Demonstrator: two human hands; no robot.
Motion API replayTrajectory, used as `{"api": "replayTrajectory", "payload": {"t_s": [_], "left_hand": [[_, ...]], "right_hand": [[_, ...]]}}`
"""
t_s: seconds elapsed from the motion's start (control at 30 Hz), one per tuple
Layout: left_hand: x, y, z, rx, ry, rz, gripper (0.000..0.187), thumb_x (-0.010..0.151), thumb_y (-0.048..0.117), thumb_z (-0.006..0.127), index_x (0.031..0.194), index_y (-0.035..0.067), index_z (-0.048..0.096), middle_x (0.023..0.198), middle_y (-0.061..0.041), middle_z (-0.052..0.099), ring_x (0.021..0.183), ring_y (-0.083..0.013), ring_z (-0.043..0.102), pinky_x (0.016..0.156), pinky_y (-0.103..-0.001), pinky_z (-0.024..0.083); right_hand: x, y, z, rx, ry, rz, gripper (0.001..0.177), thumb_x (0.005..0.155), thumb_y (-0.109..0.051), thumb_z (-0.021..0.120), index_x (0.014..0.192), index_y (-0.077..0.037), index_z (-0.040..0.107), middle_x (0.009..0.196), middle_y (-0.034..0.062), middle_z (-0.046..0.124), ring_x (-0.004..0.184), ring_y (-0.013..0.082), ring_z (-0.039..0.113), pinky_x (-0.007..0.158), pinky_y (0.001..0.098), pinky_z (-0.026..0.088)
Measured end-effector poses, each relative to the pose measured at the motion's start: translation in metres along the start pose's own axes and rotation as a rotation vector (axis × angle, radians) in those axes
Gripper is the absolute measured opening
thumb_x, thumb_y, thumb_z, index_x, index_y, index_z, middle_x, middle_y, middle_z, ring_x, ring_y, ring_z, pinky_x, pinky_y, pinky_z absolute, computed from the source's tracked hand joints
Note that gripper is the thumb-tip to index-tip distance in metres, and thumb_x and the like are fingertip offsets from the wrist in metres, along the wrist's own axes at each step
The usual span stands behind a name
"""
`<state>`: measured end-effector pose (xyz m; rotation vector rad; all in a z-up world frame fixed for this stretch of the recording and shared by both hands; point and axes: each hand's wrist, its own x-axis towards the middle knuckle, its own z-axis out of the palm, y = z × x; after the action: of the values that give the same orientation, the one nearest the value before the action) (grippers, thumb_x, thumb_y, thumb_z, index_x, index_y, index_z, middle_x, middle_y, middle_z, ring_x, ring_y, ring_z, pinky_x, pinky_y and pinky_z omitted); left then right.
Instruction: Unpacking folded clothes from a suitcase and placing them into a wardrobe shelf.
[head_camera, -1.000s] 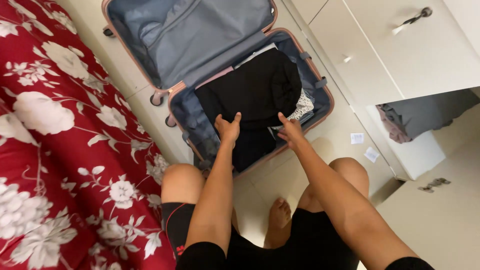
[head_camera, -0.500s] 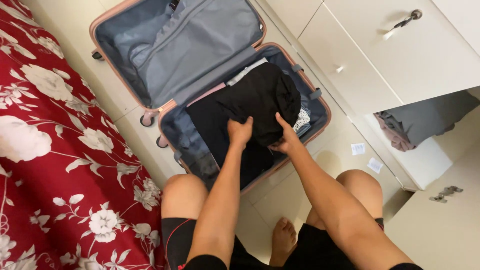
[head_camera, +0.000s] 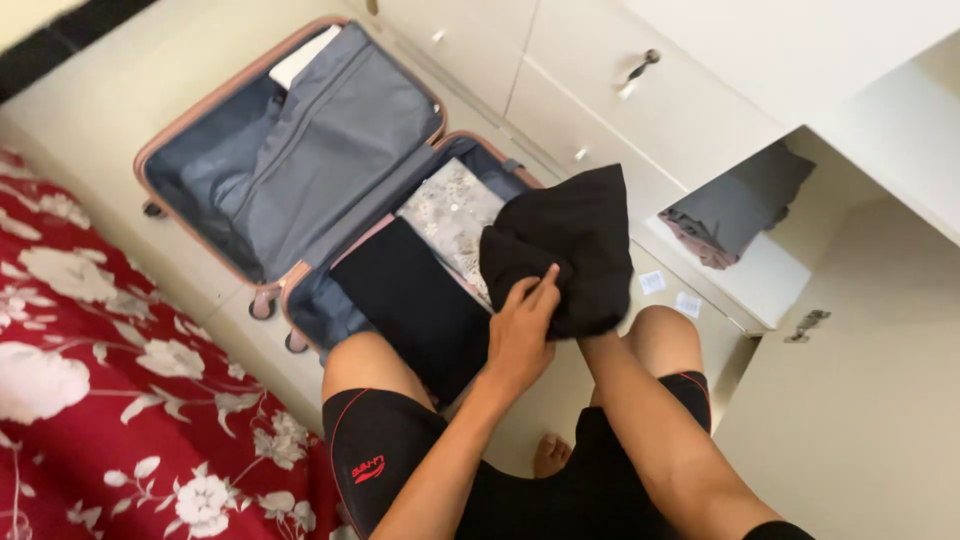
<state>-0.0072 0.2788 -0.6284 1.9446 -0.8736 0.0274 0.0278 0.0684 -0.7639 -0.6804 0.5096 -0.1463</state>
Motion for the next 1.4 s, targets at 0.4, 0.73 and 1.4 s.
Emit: {"api": "replayTrajectory", "payload": {"t_s": [0.4, 0.73, 1.4], "left_hand": [[0.045, 0.113, -0.052, -0.254, -0.076, 0.131, 0.082, 0.091, 0.047, 0.071, 0.152, 0.001, 0.039, 0.161, -0.022, 0.019, 0.148, -0.0453, 0.023, 0.121, -0.06, 0.018], [0.066, -0.01, -0.032, -1.839, 0.114, -0.43, 0.074, 0.105, 0.054, 0.044, 0.16, 0.006, 0.028, 0.162, -0.014, 0.03, 0.148, -0.0321, 0.033, 0.122, -0.045, 0.029], [0.044, -0.09, -0.052, -1.908, -0.022, -0.392, 0.061, 0.113, 0.046, 0.046, 0.157, 0.005, 0.044, 0.151, -0.01, 0.052, 0.136, -0.0276, 0.052, 0.118, -0.042, 0.042]], "right_hand": [[-0.081, -0.154, 0.136, -0.457, -0.068, -0.464, 0.069, 0.087, -0.031, 0.076, 0.145, -0.007, 0.05, 0.142, 0.0186, 0.053, 0.131, 0.0344, 0.05, 0.11, 0.0445, 0.042], [-0.14, -0.147, 0.207, -1.573, -0.156, -0.806, 0.085, 0.083, -0.022, 0.085, 0.155, -0.008, 0.043, 0.156, 0.0225, 0.041, 0.146, 0.0379, 0.039, 0.118, 0.0448, 0.034], [-0.179, -0.106, 0.094, -0.377, -0.176, -0.115, 0.102, 0.083, -0.036, 0.081, 0.162, -0.006, 0.023, 0.158, 0.0144, 0.043, 0.14, 0.0276, 0.049, 0.114, 0.0411, 0.043]]}}
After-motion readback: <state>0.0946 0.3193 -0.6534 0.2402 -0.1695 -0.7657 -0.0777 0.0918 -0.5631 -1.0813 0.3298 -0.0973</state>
